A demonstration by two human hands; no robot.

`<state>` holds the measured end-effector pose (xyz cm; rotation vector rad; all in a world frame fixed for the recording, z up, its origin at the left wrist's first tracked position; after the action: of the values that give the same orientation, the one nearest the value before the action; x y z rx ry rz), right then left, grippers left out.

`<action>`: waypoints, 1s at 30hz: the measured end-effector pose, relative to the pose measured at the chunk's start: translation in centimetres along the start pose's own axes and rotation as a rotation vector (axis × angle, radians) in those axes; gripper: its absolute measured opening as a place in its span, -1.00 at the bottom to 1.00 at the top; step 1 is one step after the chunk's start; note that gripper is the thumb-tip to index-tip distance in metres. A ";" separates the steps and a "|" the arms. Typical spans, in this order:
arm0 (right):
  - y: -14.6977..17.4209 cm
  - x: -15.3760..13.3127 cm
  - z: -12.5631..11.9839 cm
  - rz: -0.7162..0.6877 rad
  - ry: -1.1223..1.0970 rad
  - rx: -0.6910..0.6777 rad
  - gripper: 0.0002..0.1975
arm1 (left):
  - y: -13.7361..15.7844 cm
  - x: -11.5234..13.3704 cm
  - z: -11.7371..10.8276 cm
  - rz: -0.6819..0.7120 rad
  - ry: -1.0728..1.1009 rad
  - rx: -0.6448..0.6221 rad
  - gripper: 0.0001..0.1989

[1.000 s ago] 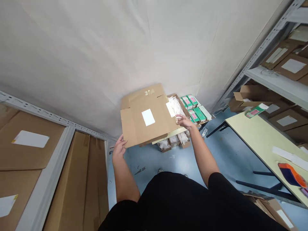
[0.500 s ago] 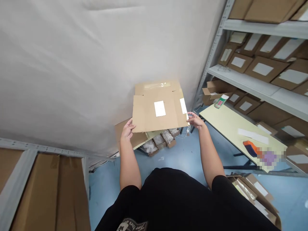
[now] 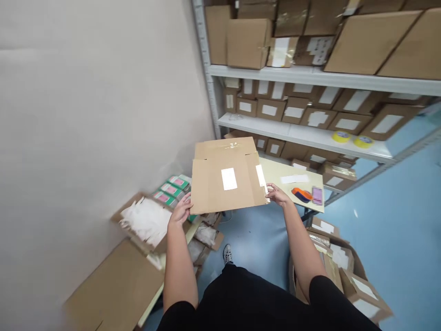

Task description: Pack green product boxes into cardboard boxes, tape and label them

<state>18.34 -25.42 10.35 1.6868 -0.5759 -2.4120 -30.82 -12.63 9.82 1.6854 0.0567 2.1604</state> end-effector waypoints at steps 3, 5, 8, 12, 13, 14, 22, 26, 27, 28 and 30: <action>-0.5 -0.8 -2.9 -0.003 -0.018 0.115 -0.33 | -6.4 -0.4 3.0 -0.056 -0.012 -0.093 -0.14; -0.8 -1.0 -4.5 -0.003 -0.032 0.177 -0.32 | -10.2 -0.6 4.8 -0.086 -0.022 -0.152 -0.13; -1.4 -0.5 -6.2 0.016 -0.053 0.267 -0.31 | -14.8 -0.7 6.9 -0.122 -0.055 -0.219 -0.12; -2.7 1.1 -7.8 0.036 -0.109 0.350 -0.29 | -19.4 -0.7 8.7 -0.183 -0.118 -0.265 -0.12; -3.1 1.5 -8.1 0.039 -0.129 0.350 -0.29 | -20.3 -0.7 9.2 -0.196 -0.135 -0.269 -0.13; -3.6 1.8 -8.4 0.042 -0.146 0.347 -0.30 | -21.2 -0.7 9.6 -0.206 -0.153 -0.272 -0.13; -8.5 2.3 -14.1 0.135 -0.144 0.309 -0.37 | -25.8 0.6 15.5 -0.199 -0.249 -0.211 -0.15; -11.5 1.9 -18.1 0.210 -0.022 0.311 -0.41 | -25.7 2.2 20.1 -0.160 -0.237 -0.125 -0.12; -12.2 1.9 -18.9 0.228 0.027 0.319 -0.43 | -25.6 2.8 21.5 -0.132 -0.228 -0.109 -0.09; -12.9 2.0 -19.5 0.243 0.074 0.326 -0.45 | -25.4 3.3 23.0 -0.095 -0.217 -0.096 -0.06; -14.1 2.4 -20.1 0.266 0.146 0.329 -0.42 | -24.9 4.0 26.4 -0.009 -0.194 -0.079 -0.01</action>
<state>37.50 -17.88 -3.19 1.7511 -1.1439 -2.0755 0.23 6.08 13.97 1.8352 -0.0745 1.9561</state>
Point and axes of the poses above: each hand's wrist, its own y-axis away from the middle knuckle, its own z-axis out of the palm, x = y × z, the point moved 5 cm from there along -y, towards the middle knuckle, and after that the axes turned 3 degrees about -y, right-handed, at the moved point
